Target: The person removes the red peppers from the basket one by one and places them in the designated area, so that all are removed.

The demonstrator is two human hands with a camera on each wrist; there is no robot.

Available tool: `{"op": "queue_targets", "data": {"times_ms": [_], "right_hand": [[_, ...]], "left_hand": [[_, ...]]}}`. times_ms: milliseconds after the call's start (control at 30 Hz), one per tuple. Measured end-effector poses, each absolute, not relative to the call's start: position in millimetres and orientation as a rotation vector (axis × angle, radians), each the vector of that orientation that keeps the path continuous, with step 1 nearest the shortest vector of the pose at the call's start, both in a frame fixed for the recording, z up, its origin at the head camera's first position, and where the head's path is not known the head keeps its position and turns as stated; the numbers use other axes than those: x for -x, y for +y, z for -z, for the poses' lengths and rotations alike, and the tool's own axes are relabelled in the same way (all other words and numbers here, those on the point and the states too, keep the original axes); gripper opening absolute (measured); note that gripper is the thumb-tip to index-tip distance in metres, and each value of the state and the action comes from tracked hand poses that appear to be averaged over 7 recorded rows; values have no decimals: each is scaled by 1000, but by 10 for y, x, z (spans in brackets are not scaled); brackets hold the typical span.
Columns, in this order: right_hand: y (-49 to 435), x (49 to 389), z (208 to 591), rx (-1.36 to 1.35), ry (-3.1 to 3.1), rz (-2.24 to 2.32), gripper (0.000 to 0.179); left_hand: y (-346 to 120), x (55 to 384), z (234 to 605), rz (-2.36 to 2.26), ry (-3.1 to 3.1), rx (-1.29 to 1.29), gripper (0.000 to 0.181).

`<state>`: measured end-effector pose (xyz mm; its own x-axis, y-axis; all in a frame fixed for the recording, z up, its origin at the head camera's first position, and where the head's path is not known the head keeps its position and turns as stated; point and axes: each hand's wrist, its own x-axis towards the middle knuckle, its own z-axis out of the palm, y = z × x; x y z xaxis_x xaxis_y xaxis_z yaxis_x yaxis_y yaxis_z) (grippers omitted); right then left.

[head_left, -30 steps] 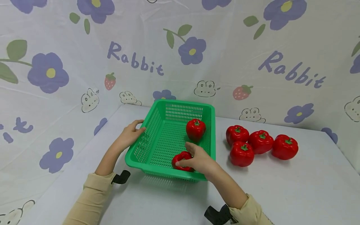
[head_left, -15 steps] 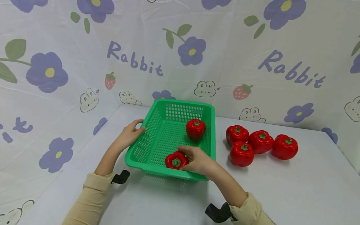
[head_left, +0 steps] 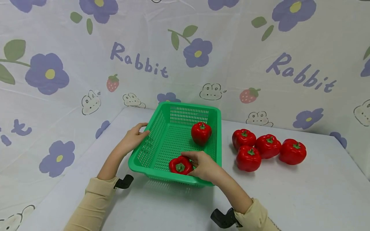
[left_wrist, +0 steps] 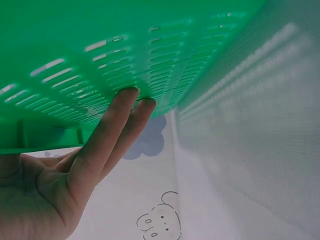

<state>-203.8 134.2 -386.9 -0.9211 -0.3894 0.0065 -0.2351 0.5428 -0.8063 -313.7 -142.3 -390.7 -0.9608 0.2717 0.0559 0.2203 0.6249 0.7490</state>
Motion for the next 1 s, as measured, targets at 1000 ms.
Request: {"op": "queue_targets", "data": {"times_ms": [1000], "right_hand": [[1287,2022,3929,522,2722,1368,50]], "left_hand": [[-1421,3146,3930,-1256,2787,-431,54]]}}
